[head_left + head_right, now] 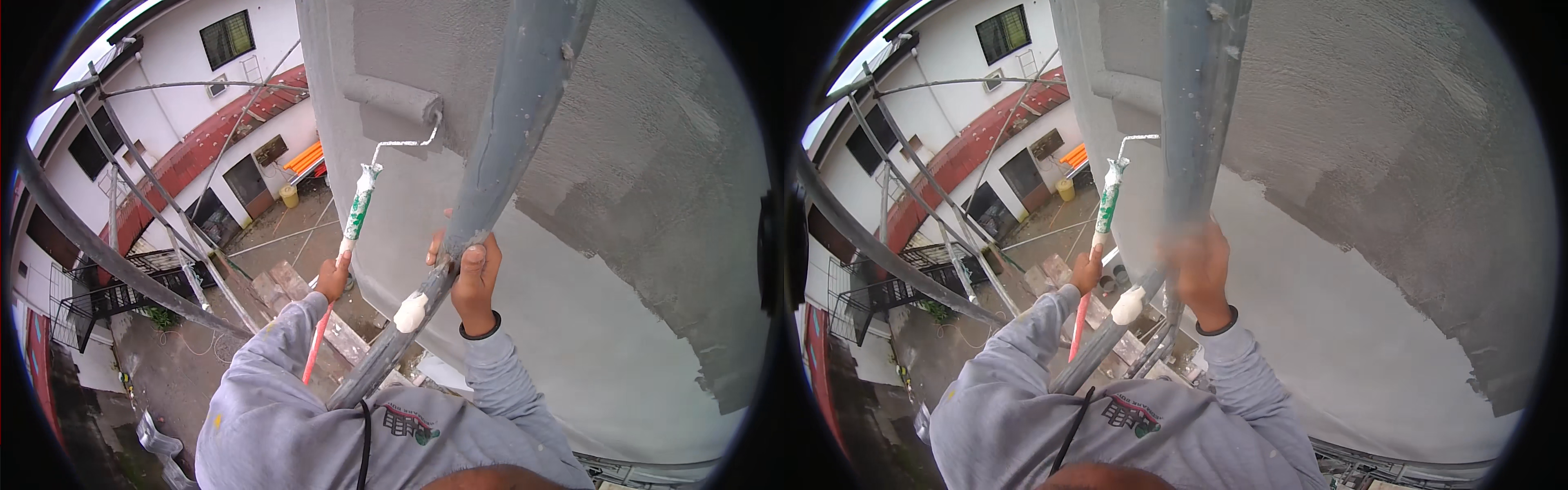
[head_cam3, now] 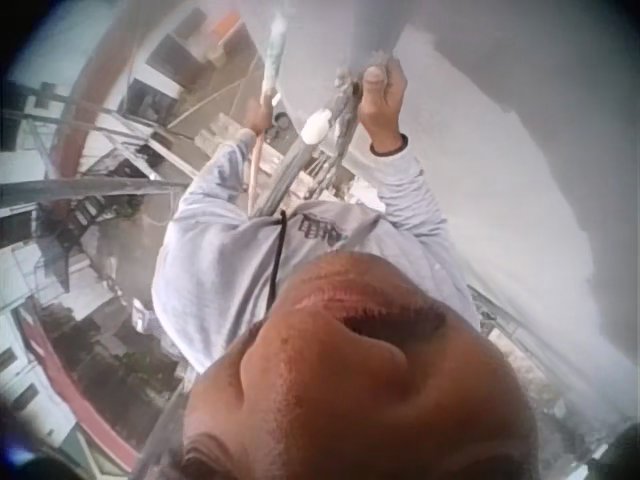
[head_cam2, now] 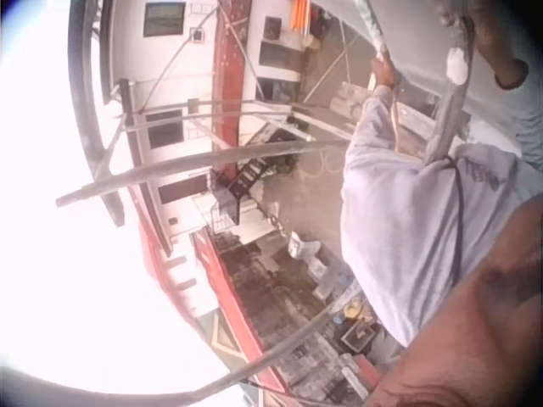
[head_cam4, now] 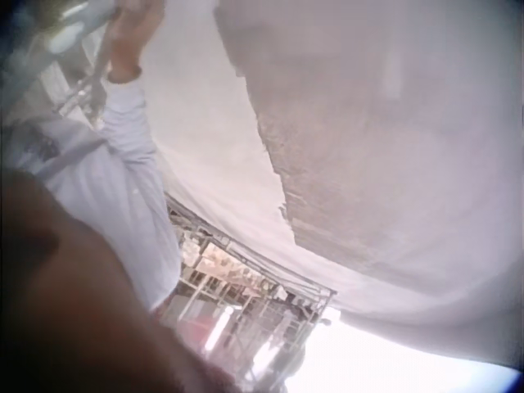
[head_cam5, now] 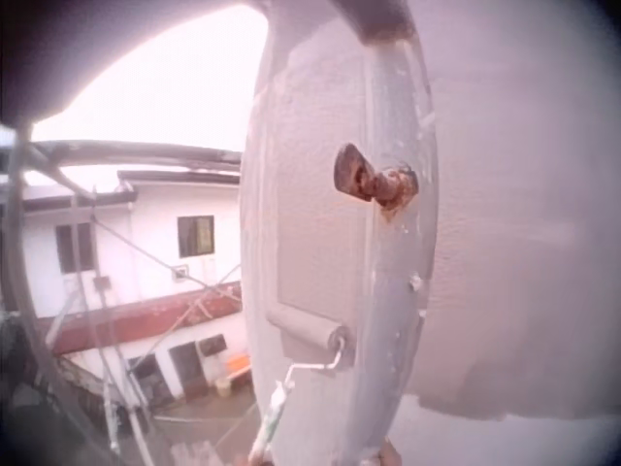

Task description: The person paints a concrete wall while standing on scaffolding, using a paint roller on an extension pole to apply gray paint and dipping the roller into a bucket hanging from the structure.

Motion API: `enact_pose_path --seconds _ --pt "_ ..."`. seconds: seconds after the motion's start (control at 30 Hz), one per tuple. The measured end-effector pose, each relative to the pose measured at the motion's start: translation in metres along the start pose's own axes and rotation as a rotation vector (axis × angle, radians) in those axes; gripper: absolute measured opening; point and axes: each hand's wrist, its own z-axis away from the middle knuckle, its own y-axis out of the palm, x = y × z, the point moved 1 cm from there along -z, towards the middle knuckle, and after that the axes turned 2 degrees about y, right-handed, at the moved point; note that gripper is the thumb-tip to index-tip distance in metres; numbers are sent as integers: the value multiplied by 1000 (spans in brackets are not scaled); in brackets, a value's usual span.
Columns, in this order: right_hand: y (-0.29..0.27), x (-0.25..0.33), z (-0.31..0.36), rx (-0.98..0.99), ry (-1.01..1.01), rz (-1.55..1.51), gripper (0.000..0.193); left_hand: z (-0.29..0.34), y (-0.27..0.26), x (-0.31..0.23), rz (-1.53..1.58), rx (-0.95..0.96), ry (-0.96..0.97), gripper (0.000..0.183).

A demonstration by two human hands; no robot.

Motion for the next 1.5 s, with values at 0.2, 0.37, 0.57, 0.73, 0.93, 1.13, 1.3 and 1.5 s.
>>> enact_pose_path --seconds 0.2,0.37,0.57,0.73,0.93,1.13,1.3,1.5 --pt "7 6 -2 -39 34 -69 85 72 1 33 130 73 -164 77" --pt "8 7 -2 -41 49 -101 86 56 -20 67 120 -18 -211 82" --pt "8 7 -2 -5 -6 -156 71 -20 -63 91 -109 -350 -42 82" --pt "9 8 -4 -2 -4 -135 78 -70 -92 63 -154 -334 -92 85" --pt "12 10 -3 -26 11 -126 80 -125 -131 -19 -172 -438 73 86" --pt "11 13 -3 -4 0 -101 78 -195 -184 -134 -100 -481 190 89" --pt "11 15 -2 -19 -19 -81 74 -209 -210 -238 166 -421 224 85" --pt "14 19 0 -38 -29 -162 50 -204 -263 -369 258 -365 284 76"
